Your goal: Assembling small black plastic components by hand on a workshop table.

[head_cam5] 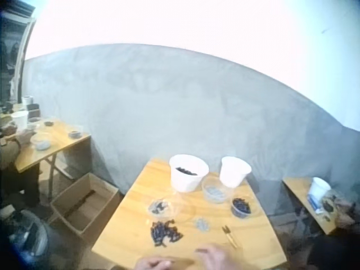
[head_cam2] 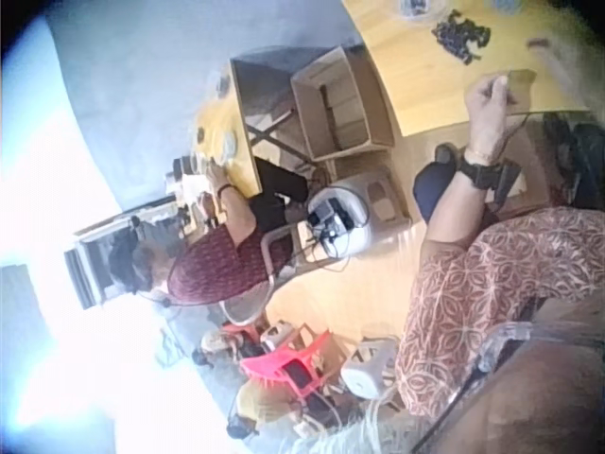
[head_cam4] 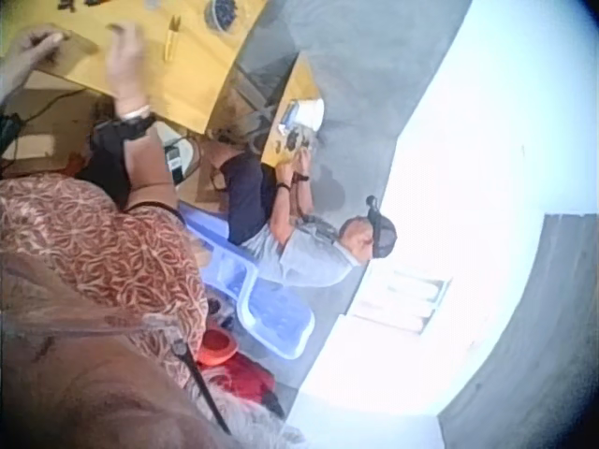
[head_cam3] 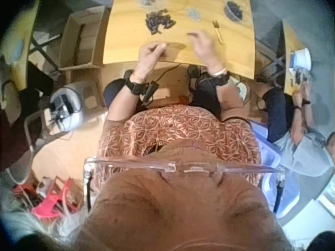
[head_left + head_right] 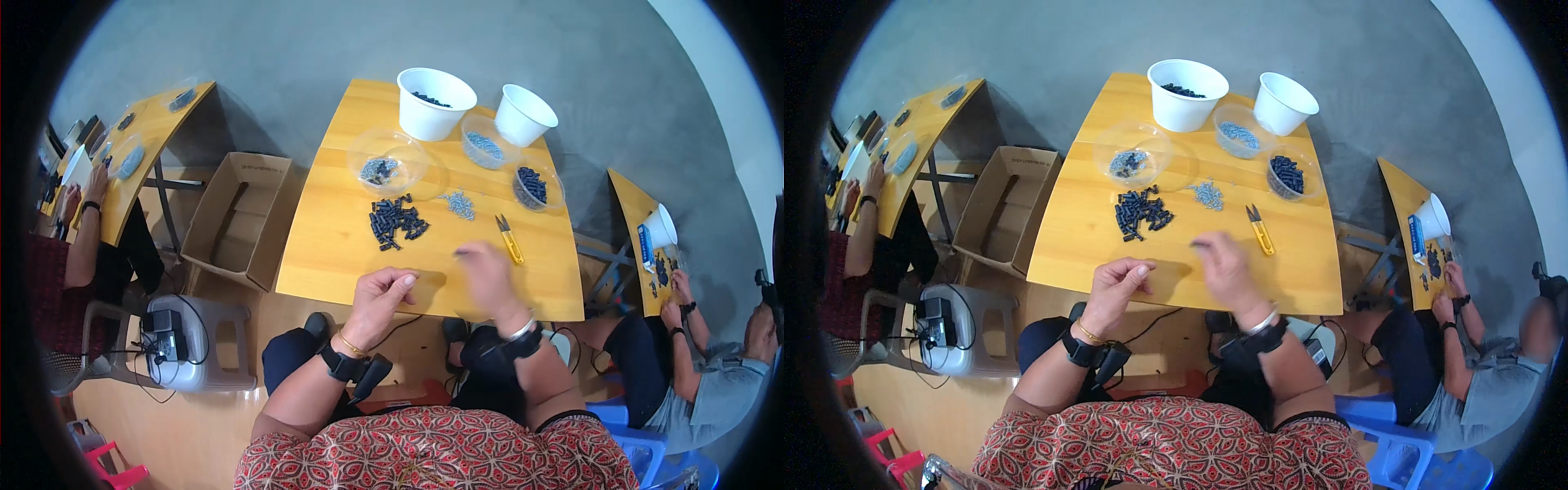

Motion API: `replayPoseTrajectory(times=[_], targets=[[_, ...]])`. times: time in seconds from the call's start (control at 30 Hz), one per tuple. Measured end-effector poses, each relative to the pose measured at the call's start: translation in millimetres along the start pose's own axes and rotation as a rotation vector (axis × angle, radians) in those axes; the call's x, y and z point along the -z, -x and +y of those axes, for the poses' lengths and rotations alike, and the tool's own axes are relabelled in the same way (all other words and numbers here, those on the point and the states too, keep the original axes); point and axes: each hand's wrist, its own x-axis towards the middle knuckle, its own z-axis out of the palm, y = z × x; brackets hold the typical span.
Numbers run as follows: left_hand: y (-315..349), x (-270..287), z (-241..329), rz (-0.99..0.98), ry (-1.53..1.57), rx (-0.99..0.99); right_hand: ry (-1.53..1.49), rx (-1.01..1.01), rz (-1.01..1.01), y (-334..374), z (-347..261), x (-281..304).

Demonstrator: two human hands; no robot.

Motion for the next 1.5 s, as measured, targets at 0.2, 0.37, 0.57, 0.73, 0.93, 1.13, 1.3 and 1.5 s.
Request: replayPoseTrajectory(times=[0.2, 0.37, 0.57, 0.73, 0.93, 1.13, 1.3, 1.5], targets=[[-10, -5, -7, -0.08, -0.111, -0.095, 0.477, 0.041, 0.365, -73, 68, 106], [-9, -4, -2, -0.064, -0.199, -0.111, 0.349, 0.098, 0.226, -83, 61, 64], [-7, 0, -7, -0.062, -0.139, -0.115, 0.161, 0.082, -0.146, -79, 40, -17], [-2, 5, 0, -0.07, -0.144, -0.014, 0.155, 0.174, -0.187, -82, 37, -32], [-3, 12, 3, -0.057, -0.137, 0.02, 0.173, 0.262, -0.247, -71, 2, -44], [-3, 14, 0, -0.024, -0.18, -0.008, 0.195, 0.282, -0.303, -65, -1, -50], [-4, 10, 2, 0.123, -0.027, 0.015, 0.19, 0.28, -0.192, -70, 7, -49], [-8, 9, 4, 0.231, 0.083, -0.008, 0.224, 0.373, -0.324, -69, -13, -65]])
